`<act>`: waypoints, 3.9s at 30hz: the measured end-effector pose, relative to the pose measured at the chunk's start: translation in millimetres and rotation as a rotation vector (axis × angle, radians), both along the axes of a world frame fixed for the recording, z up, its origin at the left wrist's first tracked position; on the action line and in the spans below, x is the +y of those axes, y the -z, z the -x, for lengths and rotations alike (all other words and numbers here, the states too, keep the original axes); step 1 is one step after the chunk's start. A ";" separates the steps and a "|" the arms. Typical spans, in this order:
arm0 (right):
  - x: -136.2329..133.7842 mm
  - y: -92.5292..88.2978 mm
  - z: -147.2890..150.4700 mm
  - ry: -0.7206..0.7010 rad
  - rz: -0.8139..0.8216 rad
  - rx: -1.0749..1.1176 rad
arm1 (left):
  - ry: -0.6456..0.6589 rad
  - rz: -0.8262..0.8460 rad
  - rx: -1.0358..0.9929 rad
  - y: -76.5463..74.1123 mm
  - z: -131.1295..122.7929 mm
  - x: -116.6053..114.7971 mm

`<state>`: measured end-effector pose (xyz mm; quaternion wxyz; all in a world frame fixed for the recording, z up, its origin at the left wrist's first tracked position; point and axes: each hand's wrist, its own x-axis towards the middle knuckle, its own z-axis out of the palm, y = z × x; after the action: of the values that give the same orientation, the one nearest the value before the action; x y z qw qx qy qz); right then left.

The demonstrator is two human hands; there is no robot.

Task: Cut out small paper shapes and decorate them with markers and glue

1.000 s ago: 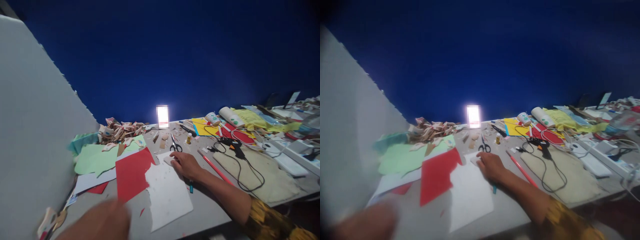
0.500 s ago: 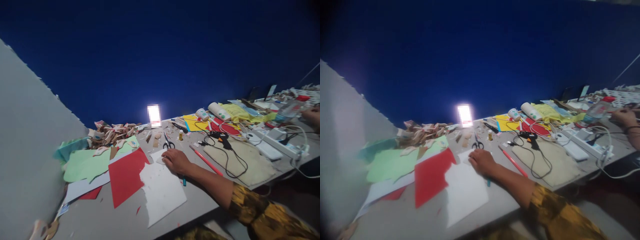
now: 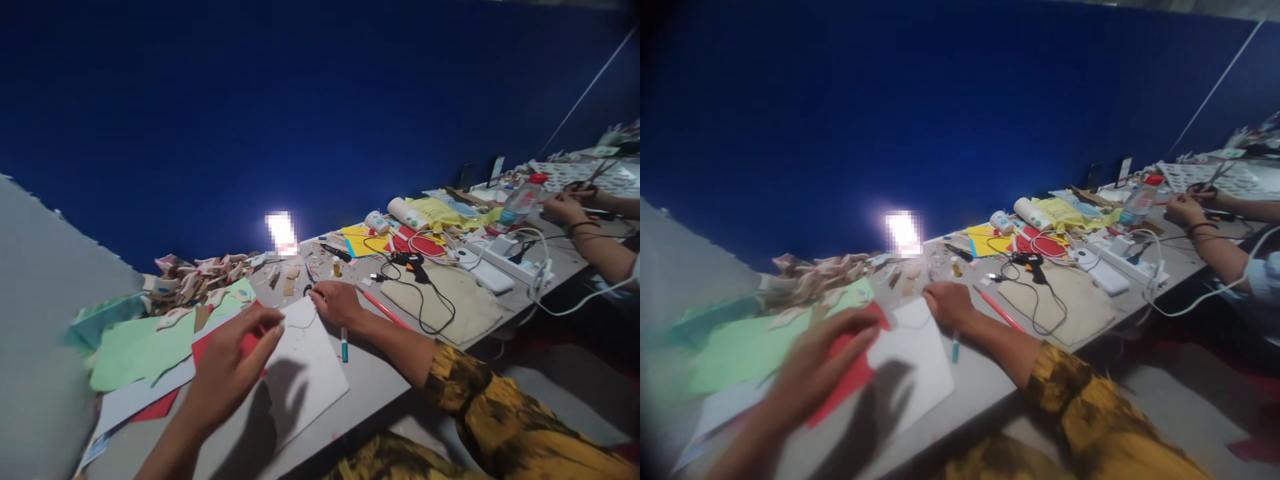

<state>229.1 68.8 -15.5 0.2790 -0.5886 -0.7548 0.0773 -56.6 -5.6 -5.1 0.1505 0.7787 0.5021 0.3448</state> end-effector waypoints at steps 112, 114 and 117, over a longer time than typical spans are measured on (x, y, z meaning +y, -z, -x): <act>15.9 20.1 -0.1 -0.101 0.231 1.115 | 0.012 0.505 -0.184 -21.8 -7.7 26.9; 18.5 21.0 -3.7 -0.090 0.231 1.114 | 0.095 0.585 -0.227 -19.5 -38.5 39.0; 19.2 21.8 -8.8 -0.097 0.171 1.053 | 0.102 0.567 -0.181 -0.5 -74.5 47.9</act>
<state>237.9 88.0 -37.3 0.5672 -0.4552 -0.5300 0.4360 17.9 42.4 -4.6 0.4229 0.6959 0.5233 0.2509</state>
